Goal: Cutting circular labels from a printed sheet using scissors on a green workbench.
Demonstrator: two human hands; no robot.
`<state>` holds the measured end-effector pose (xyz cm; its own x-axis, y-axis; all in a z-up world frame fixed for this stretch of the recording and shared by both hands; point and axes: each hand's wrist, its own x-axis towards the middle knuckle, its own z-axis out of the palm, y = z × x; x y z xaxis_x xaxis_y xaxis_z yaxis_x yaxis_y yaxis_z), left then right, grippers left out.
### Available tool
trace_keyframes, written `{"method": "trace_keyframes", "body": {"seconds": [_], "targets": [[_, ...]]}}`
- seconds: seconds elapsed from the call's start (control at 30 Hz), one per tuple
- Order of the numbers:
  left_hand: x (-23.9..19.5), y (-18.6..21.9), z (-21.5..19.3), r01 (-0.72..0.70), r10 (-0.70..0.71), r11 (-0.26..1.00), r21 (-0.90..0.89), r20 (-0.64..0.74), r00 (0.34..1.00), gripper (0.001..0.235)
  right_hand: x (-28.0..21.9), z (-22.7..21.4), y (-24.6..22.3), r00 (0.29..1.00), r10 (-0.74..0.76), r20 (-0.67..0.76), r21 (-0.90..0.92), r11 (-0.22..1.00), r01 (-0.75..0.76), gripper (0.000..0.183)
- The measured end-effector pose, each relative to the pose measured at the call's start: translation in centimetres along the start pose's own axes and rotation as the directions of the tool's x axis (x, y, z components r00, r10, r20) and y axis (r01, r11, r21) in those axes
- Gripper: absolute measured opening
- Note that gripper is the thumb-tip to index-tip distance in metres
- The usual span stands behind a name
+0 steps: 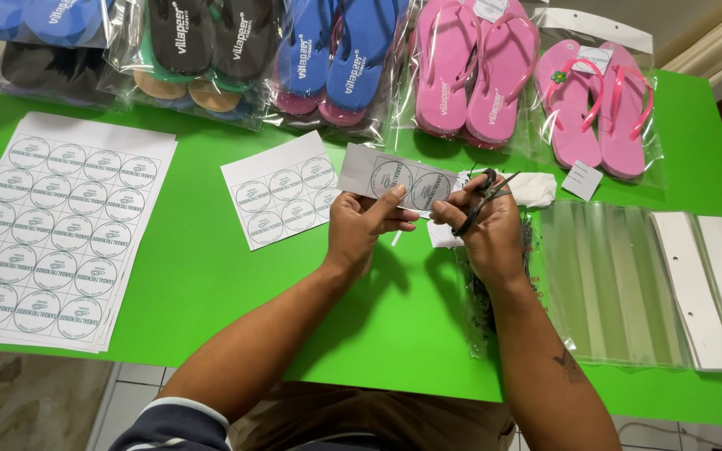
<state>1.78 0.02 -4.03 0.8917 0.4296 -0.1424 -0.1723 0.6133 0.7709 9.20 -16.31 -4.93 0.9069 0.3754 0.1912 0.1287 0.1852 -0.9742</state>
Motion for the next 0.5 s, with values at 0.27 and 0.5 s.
{"method": "trace_keyframes", "body": {"seconds": [0.27,0.5], "targets": [[-0.2,0.5,0.1,0.017,-0.021,0.997,0.080,0.043,0.999,0.028,0.4,-0.6,-0.2,0.997,-0.058,-0.041,0.030,0.998,0.059,0.047],[-0.3,1.3,0.3,0.024,-0.036,0.989,0.145,0.076,0.996,0.031,0.1,-0.4,-0.9,0.994,-0.089,-0.063,0.004,0.996,0.090,0.048]]}}
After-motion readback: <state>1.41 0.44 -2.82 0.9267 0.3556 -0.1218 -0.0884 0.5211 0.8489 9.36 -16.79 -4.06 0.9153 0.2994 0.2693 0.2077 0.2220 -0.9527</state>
